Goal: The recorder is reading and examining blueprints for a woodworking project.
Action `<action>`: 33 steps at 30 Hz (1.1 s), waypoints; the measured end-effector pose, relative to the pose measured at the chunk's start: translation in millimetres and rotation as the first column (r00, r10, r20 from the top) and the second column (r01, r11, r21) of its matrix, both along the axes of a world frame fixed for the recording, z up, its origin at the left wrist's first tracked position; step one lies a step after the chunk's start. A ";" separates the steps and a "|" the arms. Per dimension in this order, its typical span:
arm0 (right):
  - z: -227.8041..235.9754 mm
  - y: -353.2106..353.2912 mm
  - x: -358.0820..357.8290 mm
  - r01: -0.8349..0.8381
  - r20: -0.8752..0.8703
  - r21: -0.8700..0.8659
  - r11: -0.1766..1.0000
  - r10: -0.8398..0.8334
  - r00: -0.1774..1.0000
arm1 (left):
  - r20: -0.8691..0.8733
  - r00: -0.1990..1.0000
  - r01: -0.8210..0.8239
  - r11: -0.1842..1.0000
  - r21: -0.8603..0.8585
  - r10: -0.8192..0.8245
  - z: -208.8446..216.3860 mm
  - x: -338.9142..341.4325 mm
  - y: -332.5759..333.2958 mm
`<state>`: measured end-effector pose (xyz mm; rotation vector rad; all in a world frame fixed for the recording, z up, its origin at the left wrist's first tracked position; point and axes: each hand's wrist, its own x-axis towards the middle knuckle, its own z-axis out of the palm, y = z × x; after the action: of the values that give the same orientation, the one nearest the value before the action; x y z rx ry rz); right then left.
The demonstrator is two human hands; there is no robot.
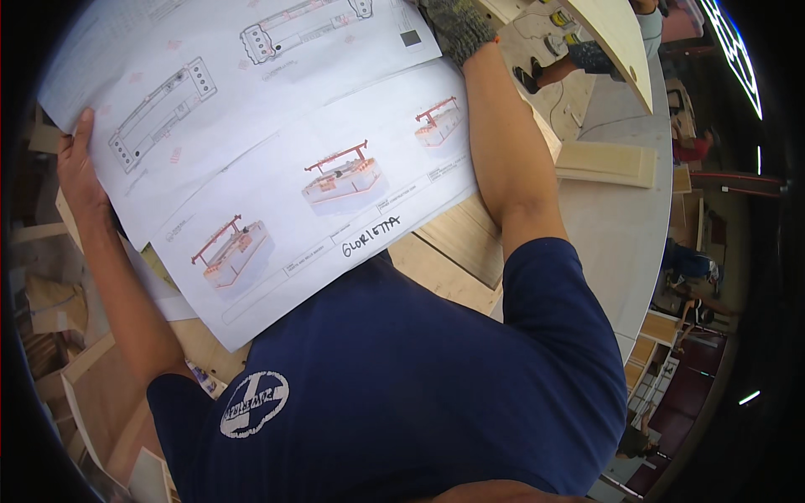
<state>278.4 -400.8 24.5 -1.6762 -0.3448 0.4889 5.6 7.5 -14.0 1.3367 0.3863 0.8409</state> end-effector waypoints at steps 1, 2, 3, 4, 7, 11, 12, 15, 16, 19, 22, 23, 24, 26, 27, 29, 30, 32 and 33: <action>0.3 0.1 0.3 0.006 0.001 -0.001 1.000 -0.006 1.000 | 0.013 1.000 0.008 1.000 -0.008 -0.007 -1.2 -0.3 2.3; -1.4 0.4 -0.9 0.018 0.007 -0.003 1.000 -0.018 1.000 | 0.014 1.000 0.006 1.000 -0.008 -0.006 -2.2 -0.7 4.3; -2.0 1.1 -0.1 0.016 0.008 -0.003 1.000 -0.016 1.000 | 0.019 1.000 0.014 1.000 -0.007 -0.014 -2.9 -1.2 6.0; -3.3 1.0 1.4 -0.015 -0.053 0.044 0.999 0.017 0.998 | 0.025 0.999 0.025 1.000 -0.006 -0.024 -2.3 -0.8 5.3; -5.1 -1.7 5.4 -0.075 -0.135 0.109 0.991 0.090 0.987 | 0.024 1.000 0.019 1.000 -0.017 -0.018 0.1 -0.5 -0.2; -10.5 -1.1 8.1 -0.077 -0.090 0.120 0.990 0.088 0.992 | -0.001 1.000 -0.003 1.000 -0.020 0.003 2.9 -0.7 -3.8; -9.9 -2.0 8.5 -0.077 -0.090 0.121 0.990 0.088 0.992 | -0.001 1.000 -0.002 1.000 -0.018 0.002 3.9 -0.8 -5.1; 4.7 3.7 -6.2 -0.005 -0.046 -0.040 0.999 0.003 0.999 | 0.002 1.000 -0.001 1.000 -0.019 0.001 2.3 -2.2 -3.8; 4.3 2.0 -6.3 -0.041 -0.060 0.004 0.999 0.041 0.997 | 0.009 1.000 0.005 1.000 -0.021 -0.005 2.1 -1.6 -3.3; 8.3 0.5 -9.7 -0.057 -0.010 -0.021 0.998 0.056 0.998 | 0.014 1.000 0.011 1.000 -0.011 -0.011 1.7 -0.4 -2.0; 9.2 0.8 -9.4 -0.033 0.078 -0.125 0.992 0.043 0.996 | 0.013 1.000 0.020 1.000 -0.021 -0.019 1.7 -1.1 -2.5; 9.1 0.6 -9.0 -0.031 0.102 -0.158 0.987 0.047 0.994 | 0.013 1.000 0.020 1.000 -0.021 -0.019 1.4 -1.2 -2.2; 8.8 0.8 -8.9 -0.032 0.096 -0.150 0.988 0.047 0.994 | 0.017 1.000 0.025 1.000 -0.003 -0.025 0.7 -1.2 -1.5; 8.7 2.5 -9.2 -0.032 0.083 -0.127 0.991 0.043 0.996 | 0.021 0.999 0.026 1.000 0.016 -0.026 -0.2 -2.2 0.4; 8.4 2.2 -10.6 -0.033 0.083 -0.123 0.992 0.043 0.996 | 0.021 0.999 0.028 0.999 0.014 -0.029 -0.9 -2.9 1.2; 8.6 1.9 -10.6 -0.028 0.079 -0.117 0.993 0.037 0.996 | 0.023 0.999 0.035 0.999 0.011 -0.036 -0.8 -1.3 -0.7; 8.5 1.0 -10.5 -0.025 0.078 -0.113 0.993 0.034 0.996 | 0.021 0.999 0.034 0.999 0.009 -0.034 -0.8 -0.6 -2.6; 9.6 1.1 -10.6 -0.021 0.073 -0.102 0.995 0.029 0.997 | 0.020 0.999 0.033 0.999 0.009 -0.033 0.2 0.5 -3.1; 10.6 0.2 -11.4 -0.019 0.076 -0.101 0.995 0.027 0.997 | 0.022 0.999 0.037 0.999 0.008 -0.037 -0.4 1.5 -2.2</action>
<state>267.1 -400.6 35.1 -1.7932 -0.4021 0.4663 7.1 5.3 -14.4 1.3371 0.3402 0.8269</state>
